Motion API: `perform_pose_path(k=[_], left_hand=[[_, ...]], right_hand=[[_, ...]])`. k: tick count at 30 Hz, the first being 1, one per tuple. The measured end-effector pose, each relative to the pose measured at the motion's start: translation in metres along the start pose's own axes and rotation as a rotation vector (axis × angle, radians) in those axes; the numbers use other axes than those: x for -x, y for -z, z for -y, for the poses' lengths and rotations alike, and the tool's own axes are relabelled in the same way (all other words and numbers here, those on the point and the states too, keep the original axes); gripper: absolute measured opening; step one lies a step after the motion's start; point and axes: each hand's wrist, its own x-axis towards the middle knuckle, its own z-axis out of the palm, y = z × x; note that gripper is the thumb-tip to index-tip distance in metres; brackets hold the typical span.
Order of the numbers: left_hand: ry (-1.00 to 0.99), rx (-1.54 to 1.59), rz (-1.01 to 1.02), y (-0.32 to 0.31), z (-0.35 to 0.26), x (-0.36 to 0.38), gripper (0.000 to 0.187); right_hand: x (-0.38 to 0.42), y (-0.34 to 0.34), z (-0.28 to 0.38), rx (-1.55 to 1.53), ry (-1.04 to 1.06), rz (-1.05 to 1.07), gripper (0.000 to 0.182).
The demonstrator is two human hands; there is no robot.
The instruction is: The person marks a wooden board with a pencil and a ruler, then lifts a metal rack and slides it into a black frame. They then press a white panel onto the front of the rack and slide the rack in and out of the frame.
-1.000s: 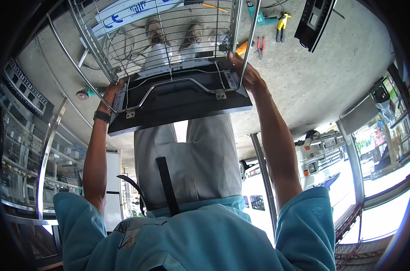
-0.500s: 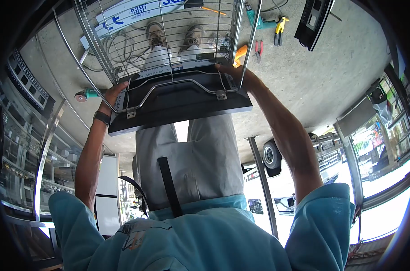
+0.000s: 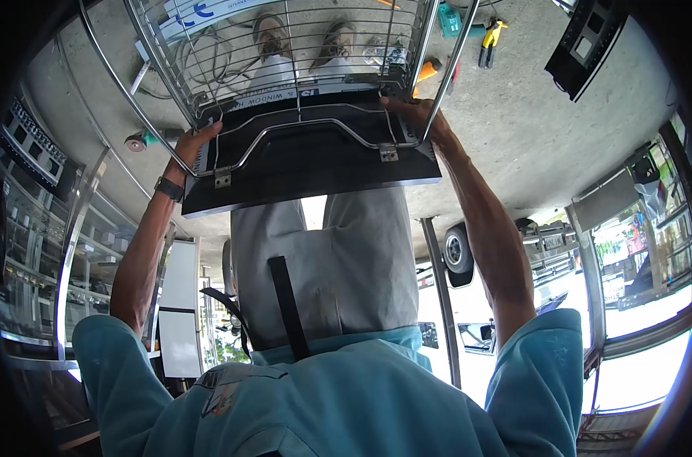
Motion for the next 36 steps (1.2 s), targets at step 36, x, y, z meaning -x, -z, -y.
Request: perform_pose_path(k=[36], left_hand=[[0.045, -0.266, -0.132, -0.004, -0.028, 0.022, 0.068]], right_hand=[[0.018, 0.002, 0.024, 0.149, -0.019, 0.024, 0.07]])
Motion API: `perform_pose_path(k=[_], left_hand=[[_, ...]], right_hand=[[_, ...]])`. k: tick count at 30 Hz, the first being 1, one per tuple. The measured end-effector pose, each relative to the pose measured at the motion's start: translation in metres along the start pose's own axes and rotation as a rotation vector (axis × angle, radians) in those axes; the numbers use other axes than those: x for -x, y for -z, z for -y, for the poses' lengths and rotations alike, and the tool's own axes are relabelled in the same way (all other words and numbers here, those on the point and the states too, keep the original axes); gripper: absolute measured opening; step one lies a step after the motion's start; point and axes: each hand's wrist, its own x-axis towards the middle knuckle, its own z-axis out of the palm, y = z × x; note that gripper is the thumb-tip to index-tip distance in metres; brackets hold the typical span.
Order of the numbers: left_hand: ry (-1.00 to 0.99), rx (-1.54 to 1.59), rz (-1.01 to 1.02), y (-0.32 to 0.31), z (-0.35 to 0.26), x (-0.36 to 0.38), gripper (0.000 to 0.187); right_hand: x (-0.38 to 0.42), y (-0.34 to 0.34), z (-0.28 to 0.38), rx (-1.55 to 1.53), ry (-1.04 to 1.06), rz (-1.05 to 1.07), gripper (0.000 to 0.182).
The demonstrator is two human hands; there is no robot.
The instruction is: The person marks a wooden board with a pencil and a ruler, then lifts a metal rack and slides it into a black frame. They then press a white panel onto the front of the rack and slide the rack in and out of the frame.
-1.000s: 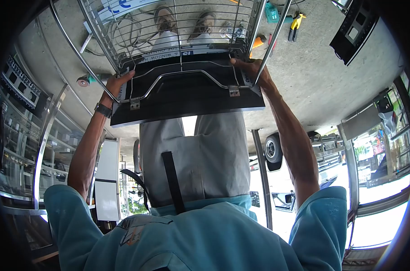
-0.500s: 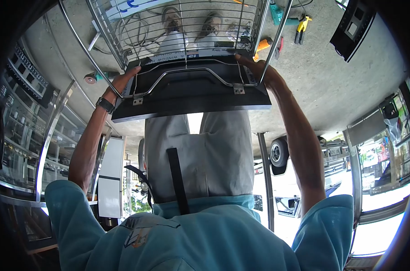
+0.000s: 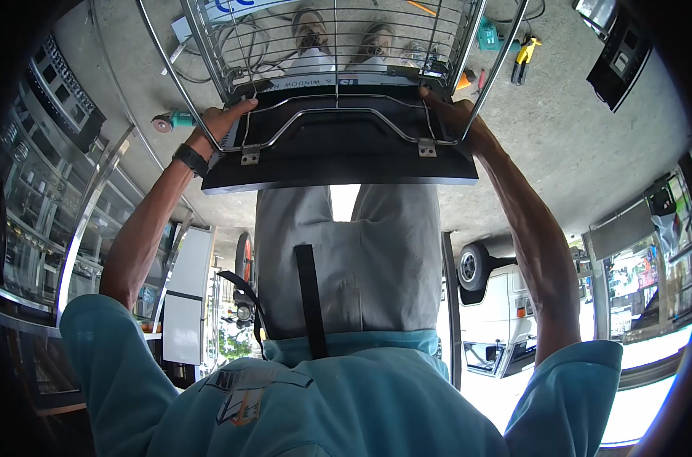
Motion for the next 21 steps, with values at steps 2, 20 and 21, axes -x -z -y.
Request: perform_pose_path(k=[2, 20, 21], left_hand=[[-0.052, 0.032, -0.036, -0.002, -0.005, 0.009, 0.069], [-0.021, 0.603, 0.301, 0.013, 0.037, 0.004, 0.058], [-0.008, 0.676, 0.244, 0.014, 0.034, 0.011, 0.05]], right_hand=[[-0.005, -0.003, -0.004, -0.016, 0.013, -0.016, 0.069], [0.022, 0.018, -0.007, -0.628, -0.063, 0.303, 0.062], [0.024, 0.021, -0.013, -0.639, -0.168, 0.314, 0.062]])
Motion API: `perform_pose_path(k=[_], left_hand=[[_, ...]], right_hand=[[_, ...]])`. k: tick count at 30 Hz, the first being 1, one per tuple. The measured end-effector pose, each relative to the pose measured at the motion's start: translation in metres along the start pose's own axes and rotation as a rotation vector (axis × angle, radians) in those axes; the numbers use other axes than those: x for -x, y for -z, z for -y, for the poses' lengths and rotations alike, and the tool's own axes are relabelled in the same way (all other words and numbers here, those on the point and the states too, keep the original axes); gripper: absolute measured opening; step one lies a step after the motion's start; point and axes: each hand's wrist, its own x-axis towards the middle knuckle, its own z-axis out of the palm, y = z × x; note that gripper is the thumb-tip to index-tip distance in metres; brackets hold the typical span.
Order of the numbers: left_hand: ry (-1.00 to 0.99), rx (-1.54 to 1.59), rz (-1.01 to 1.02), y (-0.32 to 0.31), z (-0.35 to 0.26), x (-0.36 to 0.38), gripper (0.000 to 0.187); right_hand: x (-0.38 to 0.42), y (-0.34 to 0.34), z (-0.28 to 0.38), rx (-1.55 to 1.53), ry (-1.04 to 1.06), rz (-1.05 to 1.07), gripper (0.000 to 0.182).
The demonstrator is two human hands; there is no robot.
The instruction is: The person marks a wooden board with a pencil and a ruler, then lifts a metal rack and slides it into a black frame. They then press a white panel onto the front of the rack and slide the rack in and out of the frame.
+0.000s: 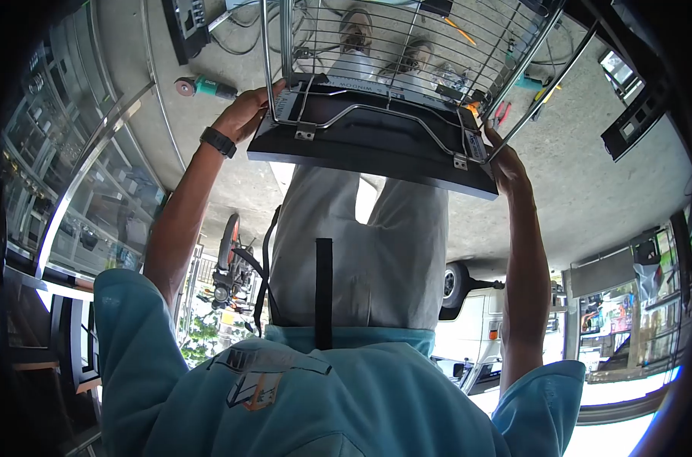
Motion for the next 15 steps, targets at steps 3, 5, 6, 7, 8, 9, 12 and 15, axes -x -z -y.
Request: perform_pose_path(k=[3, 5, 6, 7, 8, 9, 12, 15], left_hand=[[-0.213, 0.065, -0.17, 0.01, 0.028, 0.0, 0.05], [-0.382, 0.076, -0.466, 0.008, 0.04, 0.015, 0.049], [-0.383, 0.086, -0.466, 0.007, 0.047, 0.024, 0.049], [-0.414, 0.166, -0.506, 0.005, 0.056, 0.036, 0.051], [-0.446, 0.246, -0.547, 0.002, 0.063, 0.047, 0.053], [-0.443, 0.253, -0.526, -0.003, 0.069, 0.058, 0.055], [-0.461, 0.199, -0.396, -0.021, 0.084, 0.087, 0.065], [-0.51, 0.341, -0.218, -0.036, 0.097, 0.097, 0.064]], right_hand=[[0.019, -0.009, -0.017, -0.079, 0.264, -0.371, 0.053], [0.013, 0.014, -0.043, 0.052, 0.399, -0.639, 0.044], [0.014, 0.024, -0.056, 0.24, 0.415, -0.742, 0.04], [0.018, 0.03, -0.069, 0.346, 0.418, -0.758, 0.034], [0.02, 0.034, -0.078, 0.341, 0.337, -0.711, 0.034], [0.022, 0.036, -0.092, 0.234, 0.364, -0.682, 0.032], [0.045, 0.0, -0.103, 0.137, 0.413, -0.61, 0.029], [0.054, -0.017, -0.105, -0.094, 0.42, -0.449, 0.029]])
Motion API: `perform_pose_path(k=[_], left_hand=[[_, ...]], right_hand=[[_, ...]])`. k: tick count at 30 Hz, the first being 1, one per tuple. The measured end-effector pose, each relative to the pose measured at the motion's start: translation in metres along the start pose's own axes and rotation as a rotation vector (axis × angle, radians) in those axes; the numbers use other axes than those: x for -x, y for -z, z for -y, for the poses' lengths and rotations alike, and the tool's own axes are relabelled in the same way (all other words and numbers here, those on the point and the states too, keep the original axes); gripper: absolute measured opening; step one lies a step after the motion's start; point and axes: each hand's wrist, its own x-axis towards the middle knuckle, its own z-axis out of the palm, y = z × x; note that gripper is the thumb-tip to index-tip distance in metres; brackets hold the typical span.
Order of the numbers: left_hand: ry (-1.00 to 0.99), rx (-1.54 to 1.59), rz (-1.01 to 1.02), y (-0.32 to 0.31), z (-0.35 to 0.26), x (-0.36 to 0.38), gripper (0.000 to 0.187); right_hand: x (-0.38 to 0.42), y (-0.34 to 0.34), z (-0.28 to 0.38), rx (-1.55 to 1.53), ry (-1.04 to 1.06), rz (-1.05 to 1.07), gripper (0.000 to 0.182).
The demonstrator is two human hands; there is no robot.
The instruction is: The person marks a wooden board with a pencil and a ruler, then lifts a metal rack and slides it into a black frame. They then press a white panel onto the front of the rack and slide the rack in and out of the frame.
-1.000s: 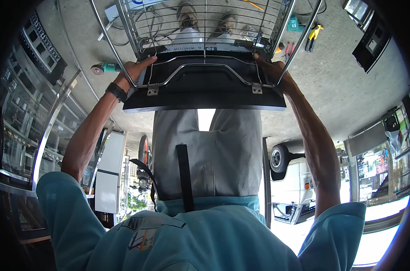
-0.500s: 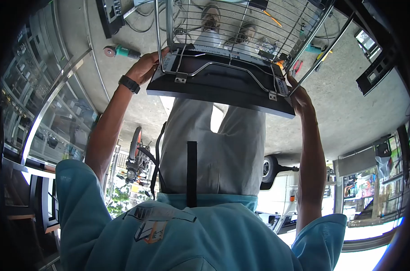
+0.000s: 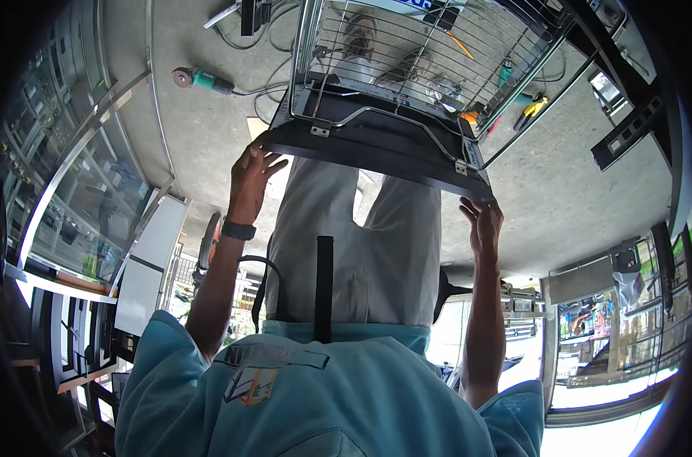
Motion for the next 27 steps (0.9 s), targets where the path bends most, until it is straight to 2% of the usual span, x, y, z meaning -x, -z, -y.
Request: perform_pose_path(k=[2, 3, 5, 7, 11, 13, 15, 17, 18, 19, 21, 22, 25, 27], left_hand=[[0.027, 0.203, 0.108, -0.005, 0.001, -0.004, 0.063], [0.014, 0.197, 0.126, -0.006, -0.001, -0.006, 0.063], [0.032, 0.172, 0.101, -0.026, -0.02, -0.021, 0.059], [-0.006, 0.147, 0.099, -0.024, -0.011, -0.035, 0.056], [-0.042, 0.193, 0.158, -0.047, -0.053, -0.044, 0.06], [-0.108, 0.226, 0.168, -0.062, -0.072, -0.058, 0.053], [-0.189, 0.3, 0.294, -0.07, -0.081, -0.078, 0.031], [-0.347, 0.353, 0.446, -0.086, -0.094, -0.095, 0.042], [-0.405, 0.26, 0.434, -0.096, -0.101, -0.094, 0.056], [-0.409, 0.258, 0.436, -0.1, -0.1, -0.092, 0.056], [-0.404, 0.271, 0.355, -0.104, -0.097, -0.091, 0.068], [-0.341, 0.244, 0.278, -0.104, -0.089, -0.087, 0.076], [-0.232, 0.098, 0.174, -0.097, -0.055, -0.079, 0.065], [-0.221, 0.078, 0.18, -0.094, -0.049, -0.085, 0.059]], right_hand=[[0.008, -0.012, 0.007, -0.267, -0.034, 0.129, 0.038], [0.009, -0.013, 0.003, -0.282, -0.017, 0.125, 0.038], [0.001, -0.013, 0.007, -0.372, 0.06, 0.283, 0.047], [0.0, -0.022, 0.015, -0.458, 0.122, 0.293, 0.053], [0.005, -0.035, 0.066, -0.431, 0.192, 0.254, 0.048], [-0.013, -0.03, 0.084, -0.465, 0.281, 0.314, 0.043], [-0.019, -0.037, 0.108, -0.555, 0.345, 0.302, 0.045], [-0.01, -0.046, 0.136, -0.598, 0.346, 0.38, 0.047], [-0.006, -0.05, 0.143, -0.631, 0.326, 0.46, 0.049], [-0.006, -0.053, 0.145, -0.633, 0.329, 0.462, 0.049], [-0.006, -0.058, 0.15, -0.551, 0.285, 0.447, 0.052], [-0.006, -0.061, 0.145, -0.511, 0.288, 0.448, 0.051], [-0.015, -0.073, 0.114, -0.465, 0.166, 0.417, 0.046], [-0.017, -0.081, 0.092, -0.425, 0.104, 0.366, 0.045]])
